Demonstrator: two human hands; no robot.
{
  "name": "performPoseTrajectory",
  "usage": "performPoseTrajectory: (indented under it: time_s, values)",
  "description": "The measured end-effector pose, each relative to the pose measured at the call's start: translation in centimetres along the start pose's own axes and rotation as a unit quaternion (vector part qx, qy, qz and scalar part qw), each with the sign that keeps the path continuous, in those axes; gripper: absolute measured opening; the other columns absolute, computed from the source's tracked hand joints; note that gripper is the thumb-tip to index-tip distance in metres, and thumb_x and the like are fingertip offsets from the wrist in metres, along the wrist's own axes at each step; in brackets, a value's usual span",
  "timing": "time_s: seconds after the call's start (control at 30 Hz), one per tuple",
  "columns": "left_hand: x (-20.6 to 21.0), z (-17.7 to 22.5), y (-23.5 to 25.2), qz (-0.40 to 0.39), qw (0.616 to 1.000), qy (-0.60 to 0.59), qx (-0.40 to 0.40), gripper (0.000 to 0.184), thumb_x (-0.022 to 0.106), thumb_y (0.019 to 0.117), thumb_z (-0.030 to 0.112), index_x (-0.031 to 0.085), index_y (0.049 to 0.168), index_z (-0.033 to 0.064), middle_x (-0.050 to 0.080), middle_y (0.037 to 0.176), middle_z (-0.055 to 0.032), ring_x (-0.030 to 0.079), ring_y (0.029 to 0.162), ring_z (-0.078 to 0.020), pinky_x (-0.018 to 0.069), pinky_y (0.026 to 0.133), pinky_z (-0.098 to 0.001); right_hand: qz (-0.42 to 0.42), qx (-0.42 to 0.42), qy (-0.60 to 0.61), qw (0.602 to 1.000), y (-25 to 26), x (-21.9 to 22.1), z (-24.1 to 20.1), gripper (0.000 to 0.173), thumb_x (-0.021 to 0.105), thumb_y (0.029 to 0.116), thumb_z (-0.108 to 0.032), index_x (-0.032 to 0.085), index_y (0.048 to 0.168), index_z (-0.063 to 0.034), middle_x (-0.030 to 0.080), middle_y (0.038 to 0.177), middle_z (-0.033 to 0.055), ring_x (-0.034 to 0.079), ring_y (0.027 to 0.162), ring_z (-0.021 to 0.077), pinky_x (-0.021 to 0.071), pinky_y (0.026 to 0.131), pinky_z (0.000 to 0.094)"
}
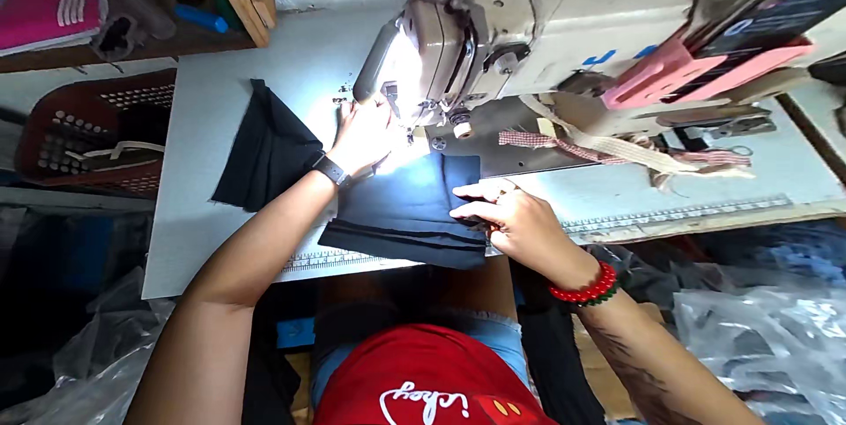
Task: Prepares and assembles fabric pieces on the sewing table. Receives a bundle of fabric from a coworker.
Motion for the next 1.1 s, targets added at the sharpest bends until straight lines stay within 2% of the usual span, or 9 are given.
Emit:
performPoseTrajectory:
  time_s: [0.17, 0.23, 0.47, 0.63, 0.73, 0.87, 0.93, 1.0, 1.1]
  values:
    - [-0.5, -3.3, 1.7, 0.002, 0.995, 0.038, -0.097, 0.028, 0.052, 0.1007, 0.022, 0.069, 0.112, 0.0019, 0.056, 0.137, -0.0222, 0.048, 0.134, -0.0406, 0.0362, 0.106, -0.0635, 0.007, -0.003, -0.004, 1.000, 0.3, -0.1, 0.2, 0.044, 0.054, 0.0821, -0.005, 0.080, 0.108, -0.0283, 0.071, 0.129, -0.0041, 0.065, 0.119, 0.0243, 0.0553, 0.084, 0.0507]
    - [-1.7, -3.5, 0.4, 0.008, 0.993, 0.013, -0.120, 0.026, 0.053, 0.1009, 0.021, 0.069, 0.111, 0.0023, 0.058, 0.131, -0.0216, 0.050, 0.130, -0.0404, 0.0352, 0.105, -0.0644, 0.009, -0.009, -0.003, 1.000, 0.4, -0.3, 0.3, 0.043, 0.054, 0.0816, -0.005, 0.080, 0.107, -0.0262, 0.071, 0.130, -0.0027, 0.065, 0.119, 0.0262, 0.0547, 0.083, 0.0514]
    - [-4.7, 2.1, -14.5, 0.108, 0.989, -0.084, 0.060, 0.023, 0.064, 0.0953, 0.030, 0.074, 0.092, 0.0096, 0.064, 0.103, -0.0130, 0.058, 0.106, -0.0311, 0.0412, 0.094, -0.0531, -0.001, 0.006, -0.021, 1.000, 0.9, -1.5, 0.3, 0.037, 0.056, 0.0825, -0.004, 0.080, 0.105, -0.0198, 0.070, 0.130, 0.0042, 0.063, 0.124, 0.0331, 0.0534, 0.086, 0.0587]
    - [-0.6, 4.8, -21.9, 0.070, 0.996, -0.029, 0.051, 0.030, 0.057, 0.1020, 0.040, 0.077, 0.112, 0.0205, 0.068, 0.112, -0.0064, 0.060, 0.111, -0.0245, 0.0368, 0.103, -0.0532, 0.030, -0.032, 0.019, 0.999, 4.8, -0.4, -4.1, 0.033, 0.058, 0.0872, -0.005, 0.077, 0.112, -0.0144, 0.073, 0.114, 0.0049, 0.068, 0.104, 0.0267, 0.0565, 0.082, 0.0482]
    - [-0.3, 6.1, -23.7, 0.061, 0.996, -0.046, 0.045, 0.031, 0.054, 0.1039, 0.039, 0.076, 0.114, 0.0204, 0.070, 0.112, -0.0033, 0.062, 0.109, -0.0200, 0.0371, 0.103, -0.0520, 0.022, -0.048, 0.003, 0.999, 7.0, 2.4, -6.1, 0.029, 0.064, 0.0919, -0.010, 0.074, 0.119, -0.0103, 0.071, 0.109, 0.0113, 0.070, 0.100, 0.0288, 0.0585, 0.080, 0.0465]
    - [-3.0, 4.9, -22.4, 0.092, 0.993, -0.054, -0.041, 0.032, 0.052, 0.1040, 0.031, 0.077, 0.104, 0.0111, 0.074, 0.102, -0.0068, 0.068, 0.101, -0.0232, 0.0460, 0.094, -0.0522, 0.014, -0.060, -0.016, 0.998, 7.7, 3.7, -6.5, 0.035, 0.068, 0.0888, -0.008, 0.074, 0.123, -0.0120, 0.072, 0.114, 0.0110, 0.067, 0.103, 0.0317, 0.0567, 0.082, 0.0464]
    - [-3.9, 3.5, -20.2, 0.061, 0.991, -0.020, -0.117, 0.043, 0.052, 0.1031, 0.044, 0.072, 0.115, 0.0077, 0.067, 0.117, -0.0148, 0.060, 0.113, -0.0347, 0.0435, 0.095, -0.0592, 0.008, -0.063, 0.002, 0.998, 7.2, 3.9, -6.3, 0.037, 0.068, 0.0872, -0.006, 0.075, 0.123, -0.0133, 0.070, 0.126, 0.0085, 0.065, 0.111, 0.0313, 0.0554, 0.087, 0.0468]
    - [-3.5, 2.9, -17.9, 0.014, 0.990, -0.002, -0.142, 0.054, 0.057, 0.0978, 0.057, 0.068, 0.112, 0.0055, 0.060, 0.123, -0.0204, 0.053, 0.121, -0.0424, 0.0396, 0.097, -0.0651, 0.018, -0.057, 0.019, 0.998, 6.5, 4.0, -6.3, 0.038, 0.067, 0.0856, -0.005, 0.075, 0.121, -0.0141, 0.068, 0.133, 0.0067, 0.064, 0.117, 0.0295, 0.0550, 0.090, 0.0462]
    - [-2.2, 3.8, -15.2, -0.027, 0.993, -0.035, -0.107, 0.040, 0.066, 0.0939, 0.042, 0.070, 0.100, 0.0031, 0.067, 0.104, -0.0193, 0.060, 0.112, -0.0402, 0.0426, 0.096, -0.0633, 0.066, -0.049, 0.048, 0.995, 5.3, 3.8, -6.4, 0.036, 0.064, 0.0880, -0.004, 0.076, 0.121, -0.0128, 0.068, 0.133, 0.0079, 0.065, 0.119, 0.0273, 0.0562, 0.093, 0.0441]
Point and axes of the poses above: each hand's wrist, its own y-axis towards the middle knuckle, its own x-axis out of the palm, z = x × y, the point moved 2 cm from there along y, towards the middle knuckle
